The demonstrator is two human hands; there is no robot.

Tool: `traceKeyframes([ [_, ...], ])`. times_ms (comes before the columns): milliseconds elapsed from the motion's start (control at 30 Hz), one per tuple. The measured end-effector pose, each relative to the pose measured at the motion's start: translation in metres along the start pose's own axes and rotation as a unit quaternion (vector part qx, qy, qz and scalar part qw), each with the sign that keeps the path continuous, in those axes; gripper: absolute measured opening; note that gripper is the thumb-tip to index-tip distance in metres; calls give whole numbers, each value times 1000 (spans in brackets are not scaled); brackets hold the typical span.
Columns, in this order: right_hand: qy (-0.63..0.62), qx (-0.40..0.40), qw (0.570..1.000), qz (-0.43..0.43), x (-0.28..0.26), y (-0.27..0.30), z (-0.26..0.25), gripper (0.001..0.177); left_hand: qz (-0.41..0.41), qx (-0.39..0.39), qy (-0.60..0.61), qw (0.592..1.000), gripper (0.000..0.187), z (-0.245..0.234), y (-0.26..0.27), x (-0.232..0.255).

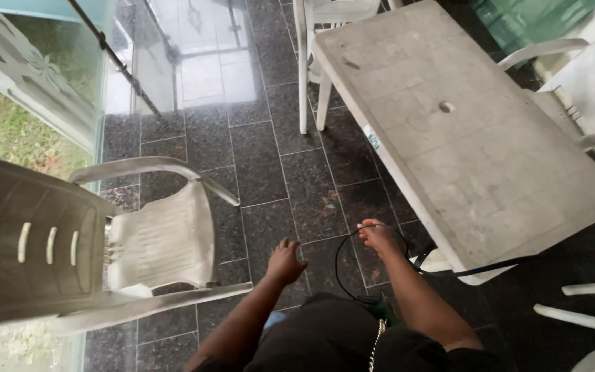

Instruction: Arranging plastic table and chair on a balcony.

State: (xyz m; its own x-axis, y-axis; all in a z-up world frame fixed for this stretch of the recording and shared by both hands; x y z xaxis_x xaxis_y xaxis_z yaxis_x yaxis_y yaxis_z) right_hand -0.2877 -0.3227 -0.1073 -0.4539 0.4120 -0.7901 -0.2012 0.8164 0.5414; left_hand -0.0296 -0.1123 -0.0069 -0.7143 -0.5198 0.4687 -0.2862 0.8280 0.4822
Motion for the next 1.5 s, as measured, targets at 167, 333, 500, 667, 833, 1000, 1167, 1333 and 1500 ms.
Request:
traceKeyframes([
  [167, -24, -24, 999, -39, -22, -7, -9, 41, 5, -9, 2, 1000, 71, -8, -26, 13],
  [333, -113, -78, 990, -27, -25, -49, 20, 40, -17, -14, 16, 1000, 70, -25, -56, 1],
  [500, -24, -83, 996, 3, -97, -65, 59, 39, -36, -8, 32, 999, 67, -40, -105, -43],
  [667, -70, -108, 992, -3, -137, -142, 114, 39, -57, 7, 38, 998, 65, -101, -170, -95],
  [833, -57, -124, 991, -10, -201, -205, 174, 39, -41, 56, 40, 997, 66, -176, -249, -142],
  [1000, -98, -136, 980, -104, -255, -248, 203, 35, -46, 62, 70, 995, 66, -234, -310, -146],
  [1167, -61, -114, 992, -5, -267, -295, 200, 33, -28, 50, 86, 995, 64, -269, -371, -122],
  [1333, -21, -105, 994, 5, -304, -361, 188, 34, -29, 48, 106, 993, 64, -287, -444, -107],
  [1500, -38, -113, 992, -42, -368, -428, 187, 34, -59, 22, 83, 995, 66, -311, -507, -89],
])
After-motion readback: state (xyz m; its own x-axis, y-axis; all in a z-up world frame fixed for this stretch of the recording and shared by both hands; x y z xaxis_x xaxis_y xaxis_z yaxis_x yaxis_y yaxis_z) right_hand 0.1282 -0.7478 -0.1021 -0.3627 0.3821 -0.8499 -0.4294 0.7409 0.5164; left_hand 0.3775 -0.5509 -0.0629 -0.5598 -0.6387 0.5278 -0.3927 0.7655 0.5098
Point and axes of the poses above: each hand's wrist, its own y-axis away from the middle knuckle, its own z-axis out of the palm, x = y × z, the point moved 7 cm from there along -y, towards the middle knuckle
